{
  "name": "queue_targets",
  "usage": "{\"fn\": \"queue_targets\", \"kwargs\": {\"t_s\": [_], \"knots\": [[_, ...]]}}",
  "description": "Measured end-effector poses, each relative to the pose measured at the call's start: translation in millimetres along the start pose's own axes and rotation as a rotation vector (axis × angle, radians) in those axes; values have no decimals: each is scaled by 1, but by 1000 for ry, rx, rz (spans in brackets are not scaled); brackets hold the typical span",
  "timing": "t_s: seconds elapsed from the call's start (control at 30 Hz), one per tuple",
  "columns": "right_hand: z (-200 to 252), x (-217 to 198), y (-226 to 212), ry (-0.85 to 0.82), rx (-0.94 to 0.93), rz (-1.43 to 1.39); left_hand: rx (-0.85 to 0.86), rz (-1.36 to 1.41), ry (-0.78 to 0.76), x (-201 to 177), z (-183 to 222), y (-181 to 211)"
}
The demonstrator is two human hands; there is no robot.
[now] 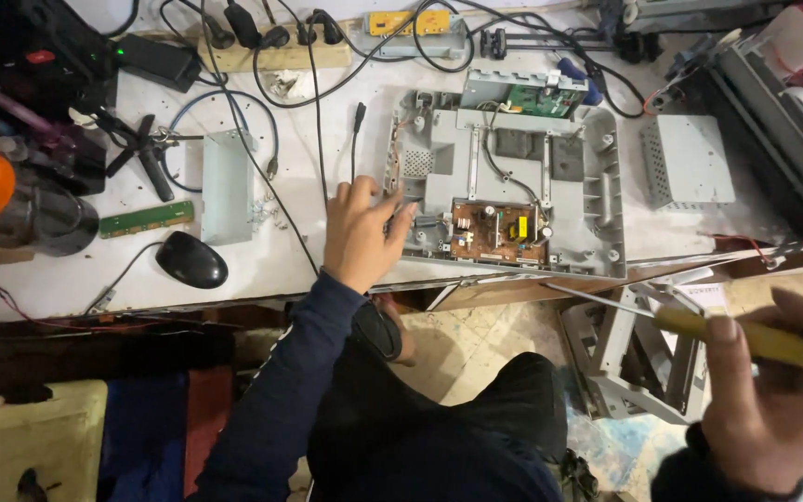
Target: Unscrewing and removing internal base plates and circuit boards from an electronic device during disassembly.
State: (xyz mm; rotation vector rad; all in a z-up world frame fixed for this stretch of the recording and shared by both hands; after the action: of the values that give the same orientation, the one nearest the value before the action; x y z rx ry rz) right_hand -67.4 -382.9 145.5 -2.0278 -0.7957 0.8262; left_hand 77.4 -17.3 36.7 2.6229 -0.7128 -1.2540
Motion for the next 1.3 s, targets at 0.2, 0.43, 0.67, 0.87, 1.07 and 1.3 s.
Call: {"fn": "queue_targets", "kwargs": {"t_s": [0.2,0.43,0.67,0.87,1.07,1.3], "knots": [[6,-21,3,-106,21,298,-119,206,-19,7,-8,-20],[16,-26,11,-94,14,339,-259,90,-36,29,-38,-36],[20,-28,39,-16,118,175,-304,-151,-222,62,-43,-35],[22,-34,53,33,142,105,-209,-213,-197,65,-43,-30],[24,-28,53,57,145,40,-274,12,-152,47,-41,-38],[21,-28,62,46,123,-1,-161,176,48,32,-31,-41]]}}
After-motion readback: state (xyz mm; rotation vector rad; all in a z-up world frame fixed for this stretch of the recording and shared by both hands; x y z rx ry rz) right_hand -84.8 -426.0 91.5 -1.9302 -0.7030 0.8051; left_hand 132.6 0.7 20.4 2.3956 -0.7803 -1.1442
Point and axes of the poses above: each hand's wrist, its own z-axis away from the middle knuckle, its own x-axis out of the palm, y = z × x, the point moved 8 cm from there along -z, towards the middle knuckle, and after that the axes turned 5 degrees about y, right-handed, at the moved point
